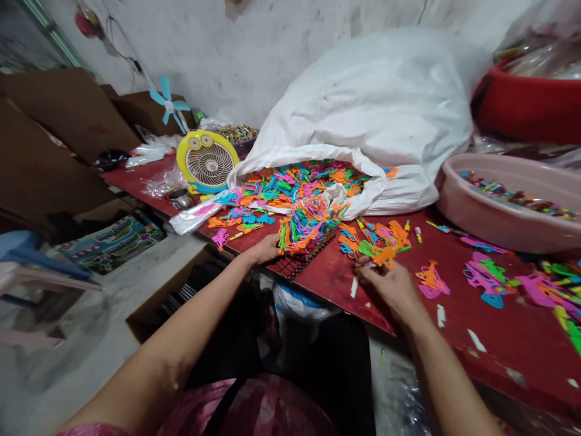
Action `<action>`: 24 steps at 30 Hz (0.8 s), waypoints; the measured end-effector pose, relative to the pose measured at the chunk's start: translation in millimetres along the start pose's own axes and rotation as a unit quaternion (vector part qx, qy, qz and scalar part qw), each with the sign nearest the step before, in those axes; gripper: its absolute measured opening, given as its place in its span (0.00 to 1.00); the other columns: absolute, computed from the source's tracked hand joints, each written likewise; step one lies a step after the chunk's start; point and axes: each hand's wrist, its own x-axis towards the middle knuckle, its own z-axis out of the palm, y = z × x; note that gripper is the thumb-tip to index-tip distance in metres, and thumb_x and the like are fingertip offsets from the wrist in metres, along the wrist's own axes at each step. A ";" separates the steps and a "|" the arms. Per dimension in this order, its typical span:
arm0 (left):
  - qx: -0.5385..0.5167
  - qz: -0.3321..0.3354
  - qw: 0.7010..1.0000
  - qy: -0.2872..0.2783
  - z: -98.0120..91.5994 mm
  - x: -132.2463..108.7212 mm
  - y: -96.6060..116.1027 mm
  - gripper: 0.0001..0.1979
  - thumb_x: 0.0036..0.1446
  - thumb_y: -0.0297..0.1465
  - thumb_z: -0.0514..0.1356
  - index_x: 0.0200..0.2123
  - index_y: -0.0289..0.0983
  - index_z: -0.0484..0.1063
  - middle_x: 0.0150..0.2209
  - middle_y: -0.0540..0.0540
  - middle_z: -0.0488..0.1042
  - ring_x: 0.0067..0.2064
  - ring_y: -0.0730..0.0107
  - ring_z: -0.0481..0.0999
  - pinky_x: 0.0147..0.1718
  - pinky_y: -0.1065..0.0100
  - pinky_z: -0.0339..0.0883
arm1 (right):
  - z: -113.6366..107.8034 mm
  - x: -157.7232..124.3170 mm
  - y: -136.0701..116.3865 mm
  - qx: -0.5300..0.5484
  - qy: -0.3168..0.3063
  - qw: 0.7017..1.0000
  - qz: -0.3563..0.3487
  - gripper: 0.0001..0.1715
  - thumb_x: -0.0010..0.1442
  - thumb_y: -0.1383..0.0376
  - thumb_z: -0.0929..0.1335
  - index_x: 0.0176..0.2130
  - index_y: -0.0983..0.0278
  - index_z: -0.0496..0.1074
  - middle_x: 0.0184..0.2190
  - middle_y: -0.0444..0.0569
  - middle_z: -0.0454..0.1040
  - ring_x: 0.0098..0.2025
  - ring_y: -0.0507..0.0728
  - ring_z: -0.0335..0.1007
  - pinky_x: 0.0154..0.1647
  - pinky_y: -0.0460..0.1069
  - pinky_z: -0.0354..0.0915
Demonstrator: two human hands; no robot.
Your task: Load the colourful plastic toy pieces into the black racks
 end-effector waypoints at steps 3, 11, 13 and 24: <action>0.029 0.006 0.999 0.021 0.1 0.8 -1.4 0.23 0.52 0.36 0.67 0.51 0.35 0.74 0.50 0.43 0.78 0.53 0.58 0.76 0.54 0.59 0.69 | 31.4 -15.4 -6.6 0.025 -0.060 0.997 0.039 0.27 0.49 0.47 0.72 0.39 0.66 0.75 0.32 0.53 0.79 0.29 0.57 0.73 0.27 0.48 0.66; 0.216 -0.047 0.957 0.186 1.0 -51.2 -0.3 0.18 0.61 0.31 0.58 0.54 0.38 0.73 0.57 0.40 0.73 0.63 0.58 0.68 0.63 0.49 0.57 | 55.2 -19.7 0.9 -0.159 -0.036 0.982 -0.092 0.24 0.55 0.46 0.66 0.27 0.64 0.72 0.19 0.43 0.67 0.21 0.50 0.58 0.21 0.45 0.53; 0.237 -0.061 0.941 0.235 8.8 -69.1 1.7 0.15 0.62 0.30 0.56 0.51 0.39 0.75 0.56 0.41 0.74 0.63 0.60 0.67 0.64 0.49 0.55 | 54.0 -18.4 2.8 -0.181 -0.019 0.978 -0.099 0.24 0.54 0.46 0.66 0.23 0.62 0.68 0.15 0.41 0.62 0.18 0.49 0.53 0.19 0.45 0.49; 0.244 -0.049 0.932 0.262 49.2 -86.8 11.7 0.22 0.57 0.37 0.63 0.55 0.40 0.71 0.61 0.41 0.69 0.67 0.58 0.61 0.68 0.45 0.40 | 74.7 -28.3 -7.2 -0.048 -0.051 0.997 0.025 0.23 0.47 0.46 0.73 0.22 0.64 0.72 0.17 0.49 0.72 0.19 0.55 0.66 0.19 0.47 0.59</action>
